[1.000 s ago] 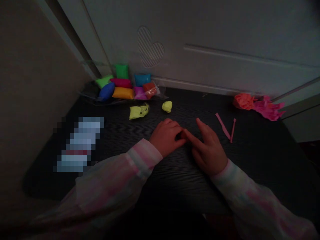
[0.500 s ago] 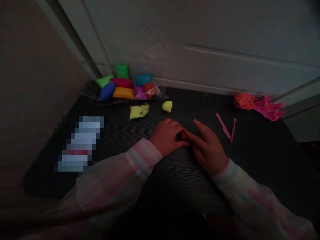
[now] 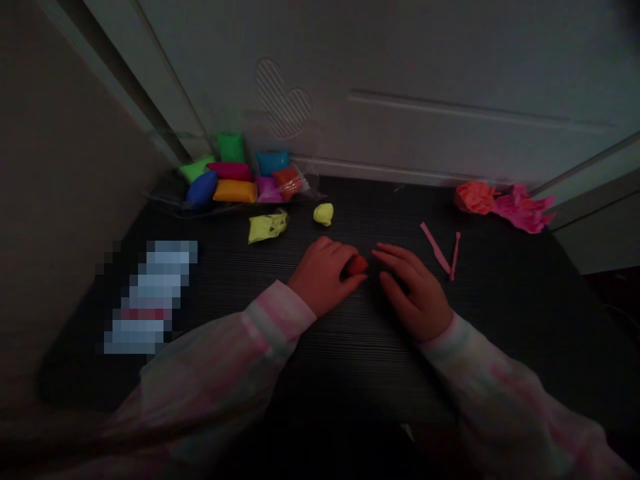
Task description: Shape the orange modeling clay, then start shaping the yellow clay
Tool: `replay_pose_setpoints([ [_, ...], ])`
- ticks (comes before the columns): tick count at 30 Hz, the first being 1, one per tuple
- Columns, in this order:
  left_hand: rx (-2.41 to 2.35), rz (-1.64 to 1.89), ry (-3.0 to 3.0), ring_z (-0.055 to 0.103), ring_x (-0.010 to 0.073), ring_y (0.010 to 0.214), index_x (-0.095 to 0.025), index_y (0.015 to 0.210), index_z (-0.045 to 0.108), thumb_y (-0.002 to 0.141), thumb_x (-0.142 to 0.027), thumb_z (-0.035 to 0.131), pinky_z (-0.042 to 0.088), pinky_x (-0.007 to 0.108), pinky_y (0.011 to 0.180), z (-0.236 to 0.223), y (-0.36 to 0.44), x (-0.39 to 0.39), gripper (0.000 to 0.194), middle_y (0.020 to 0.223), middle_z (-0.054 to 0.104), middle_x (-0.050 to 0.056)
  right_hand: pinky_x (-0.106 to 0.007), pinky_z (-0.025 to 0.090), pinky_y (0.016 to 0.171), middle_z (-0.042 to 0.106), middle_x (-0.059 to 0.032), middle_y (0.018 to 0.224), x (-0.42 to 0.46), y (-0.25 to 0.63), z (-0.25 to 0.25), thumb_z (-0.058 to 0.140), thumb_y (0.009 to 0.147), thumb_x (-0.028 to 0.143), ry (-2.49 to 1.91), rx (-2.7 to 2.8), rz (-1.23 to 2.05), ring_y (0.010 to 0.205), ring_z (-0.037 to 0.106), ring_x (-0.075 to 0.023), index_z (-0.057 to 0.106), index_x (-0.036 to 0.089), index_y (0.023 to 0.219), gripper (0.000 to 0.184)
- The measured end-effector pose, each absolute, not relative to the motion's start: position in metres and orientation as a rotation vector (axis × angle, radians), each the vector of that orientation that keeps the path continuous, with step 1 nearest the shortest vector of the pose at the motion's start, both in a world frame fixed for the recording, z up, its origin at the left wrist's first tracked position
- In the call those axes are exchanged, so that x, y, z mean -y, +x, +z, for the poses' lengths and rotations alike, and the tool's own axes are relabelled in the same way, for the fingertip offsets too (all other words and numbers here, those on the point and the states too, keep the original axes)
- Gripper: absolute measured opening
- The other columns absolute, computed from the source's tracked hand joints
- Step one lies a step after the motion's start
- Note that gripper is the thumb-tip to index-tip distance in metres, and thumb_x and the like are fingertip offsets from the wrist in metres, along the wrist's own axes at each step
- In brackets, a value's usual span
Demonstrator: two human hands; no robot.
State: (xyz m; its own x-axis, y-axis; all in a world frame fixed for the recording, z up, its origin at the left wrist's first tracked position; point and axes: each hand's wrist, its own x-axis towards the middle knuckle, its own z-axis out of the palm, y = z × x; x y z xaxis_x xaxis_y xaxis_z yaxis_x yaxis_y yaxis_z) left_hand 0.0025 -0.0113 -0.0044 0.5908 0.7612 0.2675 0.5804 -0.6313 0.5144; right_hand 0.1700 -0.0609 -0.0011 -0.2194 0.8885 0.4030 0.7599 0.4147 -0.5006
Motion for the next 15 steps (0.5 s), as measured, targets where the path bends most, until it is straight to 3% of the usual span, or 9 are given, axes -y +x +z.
replay_pose_setpoints([
  [10,-1.141,0.545,2.503,0.044,0.0193,0.086,-0.017,0.087,0.057,0.077,-0.035,0.044,0.036,0.036,0.077,-0.0026,0.0051,0.0129,0.024,0.086,0.056,0.005,-0.049,0.028,0.095,0.035,-0.0117,0.131,0.0630,0.1645,-0.0023,0.041,0.080,0.034,-1.467,2.401,-0.059,0.120,0.031,-0.0267,0.043,0.020,0.119,0.042],
  [15,-1.140,0.573,2.475,0.044,0.0198,0.089,-0.017,0.093,0.056,0.074,-0.037,0.049,0.036,0.036,0.079,-0.0044,0.0039,0.0116,0.028,0.090,0.056,0.005,-0.048,0.025,0.097,0.036,-0.0103,0.131,0.0643,0.1624,-0.0025,0.040,0.080,0.036,-1.515,2.422,-0.116,0.122,0.028,-0.0258,0.045,0.021,0.117,0.040],
])
